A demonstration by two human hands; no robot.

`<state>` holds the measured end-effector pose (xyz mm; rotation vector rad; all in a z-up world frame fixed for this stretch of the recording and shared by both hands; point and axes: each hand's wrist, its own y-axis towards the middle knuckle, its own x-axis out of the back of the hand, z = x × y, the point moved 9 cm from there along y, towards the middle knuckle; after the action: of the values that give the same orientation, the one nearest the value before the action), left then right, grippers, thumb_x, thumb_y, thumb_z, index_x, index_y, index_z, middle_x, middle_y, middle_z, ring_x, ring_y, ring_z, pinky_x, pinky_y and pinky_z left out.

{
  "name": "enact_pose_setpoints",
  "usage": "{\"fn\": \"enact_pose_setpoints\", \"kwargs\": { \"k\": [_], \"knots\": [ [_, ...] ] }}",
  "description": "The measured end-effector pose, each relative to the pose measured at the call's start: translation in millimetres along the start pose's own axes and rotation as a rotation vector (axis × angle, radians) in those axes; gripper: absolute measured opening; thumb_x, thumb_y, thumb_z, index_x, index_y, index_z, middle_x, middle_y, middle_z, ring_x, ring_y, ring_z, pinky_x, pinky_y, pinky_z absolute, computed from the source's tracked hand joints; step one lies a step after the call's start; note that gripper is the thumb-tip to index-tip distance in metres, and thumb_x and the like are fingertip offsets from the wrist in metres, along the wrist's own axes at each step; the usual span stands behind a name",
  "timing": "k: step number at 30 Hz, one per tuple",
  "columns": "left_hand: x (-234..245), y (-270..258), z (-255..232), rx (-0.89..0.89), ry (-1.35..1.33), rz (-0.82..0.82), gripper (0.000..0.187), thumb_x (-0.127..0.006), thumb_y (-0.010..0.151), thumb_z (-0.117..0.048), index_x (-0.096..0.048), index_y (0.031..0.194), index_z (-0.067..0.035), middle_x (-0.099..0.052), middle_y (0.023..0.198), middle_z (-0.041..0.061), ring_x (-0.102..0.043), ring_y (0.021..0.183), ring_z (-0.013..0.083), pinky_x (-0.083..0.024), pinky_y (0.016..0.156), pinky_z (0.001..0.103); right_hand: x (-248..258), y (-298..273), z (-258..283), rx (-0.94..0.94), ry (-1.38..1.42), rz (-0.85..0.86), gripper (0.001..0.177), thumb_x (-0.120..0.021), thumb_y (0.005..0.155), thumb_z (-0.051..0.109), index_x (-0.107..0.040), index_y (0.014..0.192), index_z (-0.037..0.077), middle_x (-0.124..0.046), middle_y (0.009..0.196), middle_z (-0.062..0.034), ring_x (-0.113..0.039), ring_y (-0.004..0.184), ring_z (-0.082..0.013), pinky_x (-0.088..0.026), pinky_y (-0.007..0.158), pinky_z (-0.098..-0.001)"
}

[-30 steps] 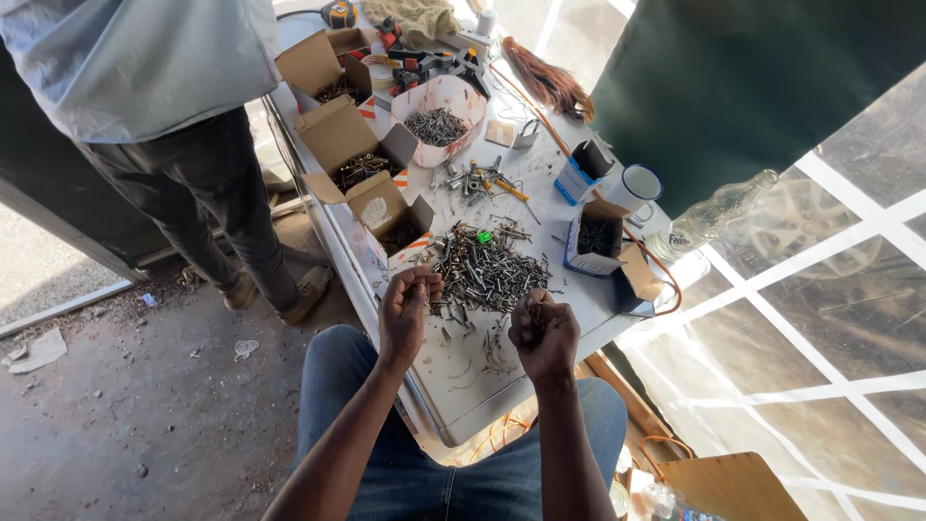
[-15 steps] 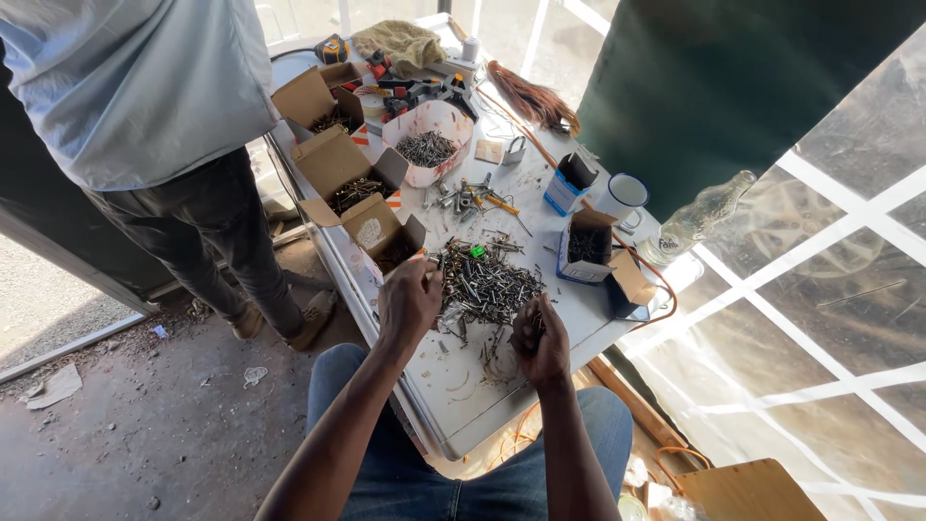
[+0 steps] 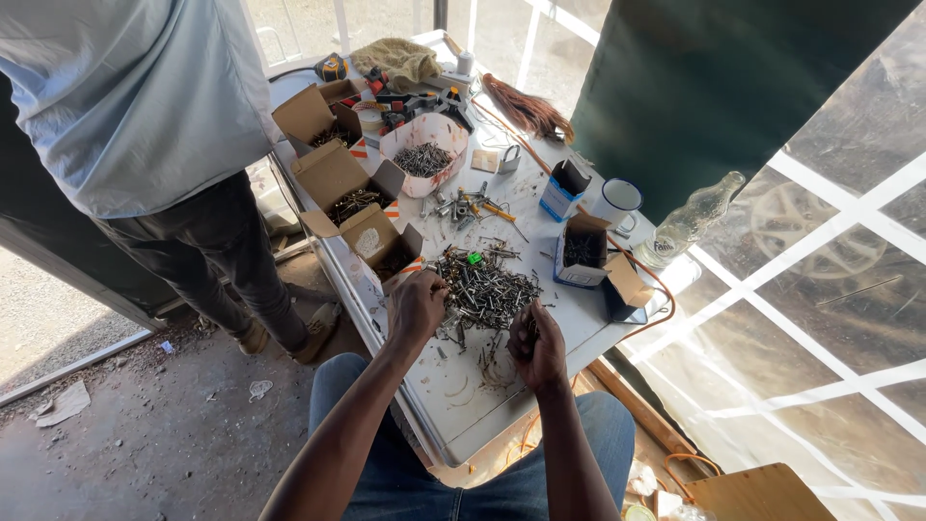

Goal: The person sits at a low table and sorts a mixed pile of metal fasteners by hand, picking up small groups and placing them into separate cardboard boxes. A second person stands nearby and occasionally reaches toward the table but does not take over the sorting.

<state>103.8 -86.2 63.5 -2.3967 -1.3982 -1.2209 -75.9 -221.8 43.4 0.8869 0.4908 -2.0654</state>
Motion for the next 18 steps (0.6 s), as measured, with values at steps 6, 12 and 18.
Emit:
{"fn": "enact_pose_setpoints", "kwargs": {
  "k": [6,12,18],
  "knots": [
    [-12.9,0.6,41.6,0.181,-0.811,-0.029,0.015,-0.067,0.104,-0.011,-0.071,0.112,0.000,-0.074,0.103,0.022,-0.076,0.085,0.0247,-0.065,0.067,0.036,3.4,4.5,-1.1,0.014,-0.013,0.004,0.037,-0.054,0.107,0.037,-0.052,0.086,0.007,-0.035,0.059,-0.0037,-0.030,0.041,-0.0114,-0.023,0.033,-0.0193],
    [-12.4,-9.9,28.6,0.313,-1.272,0.102,0.022,-0.064,0.104,-0.015,-0.065,0.115,0.003,-0.075,0.106,0.023,-0.077,0.091,0.0273,-0.068,0.077,0.038,4.7,4.1,-2.0,0.024,-0.021,0.008,0.036,-0.055,0.107,0.036,-0.053,0.086,0.007,-0.035,0.059,-0.0047,-0.030,0.041,-0.0110,-0.023,0.033,-0.0188],
    [-21.7,-7.8,40.5,0.264,-1.224,0.104,0.024,-0.065,0.106,-0.017,-0.062,0.118,0.004,-0.074,0.111,0.025,-0.076,0.099,0.0293,-0.067,0.082,0.041,8.2,4.6,-4.9,0.024,-0.035,0.006,0.036,-0.054,0.107,0.036,-0.052,0.086,0.006,-0.035,0.059,-0.0049,-0.031,0.041,-0.0107,-0.022,0.034,-0.0189]
  ]
}}
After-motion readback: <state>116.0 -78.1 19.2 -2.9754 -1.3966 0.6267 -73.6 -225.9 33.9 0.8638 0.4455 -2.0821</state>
